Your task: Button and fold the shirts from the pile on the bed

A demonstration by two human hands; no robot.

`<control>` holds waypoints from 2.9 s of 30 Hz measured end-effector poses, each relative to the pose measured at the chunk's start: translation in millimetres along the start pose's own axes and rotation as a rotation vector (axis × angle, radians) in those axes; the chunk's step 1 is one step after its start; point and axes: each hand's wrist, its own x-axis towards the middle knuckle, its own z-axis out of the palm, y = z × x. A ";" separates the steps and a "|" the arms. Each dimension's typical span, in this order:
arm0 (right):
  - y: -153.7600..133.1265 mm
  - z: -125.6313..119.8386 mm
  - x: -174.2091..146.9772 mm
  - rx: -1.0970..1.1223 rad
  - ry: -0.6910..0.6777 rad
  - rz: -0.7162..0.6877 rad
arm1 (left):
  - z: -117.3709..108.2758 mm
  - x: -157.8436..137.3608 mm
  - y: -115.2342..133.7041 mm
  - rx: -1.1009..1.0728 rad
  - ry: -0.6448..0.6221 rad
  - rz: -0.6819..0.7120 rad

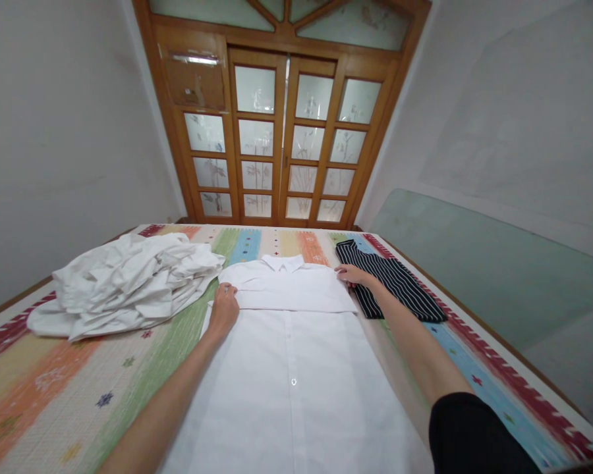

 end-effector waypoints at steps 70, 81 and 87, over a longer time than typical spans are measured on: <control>61.6 108.8 -205.9 0.025 0.294 -0.346 | -74.6 -103.5 -14.1 -0.130 -0.181 -0.160; 65.0 78.3 -249.9 0.464 0.130 -0.086 | -153.3 -107.7 2.8 -0.658 -0.599 -0.592; 59.3 59.3 -265.7 0.340 -0.192 -0.163 | -178.3 -110.0 6.2 -0.637 -0.850 -0.462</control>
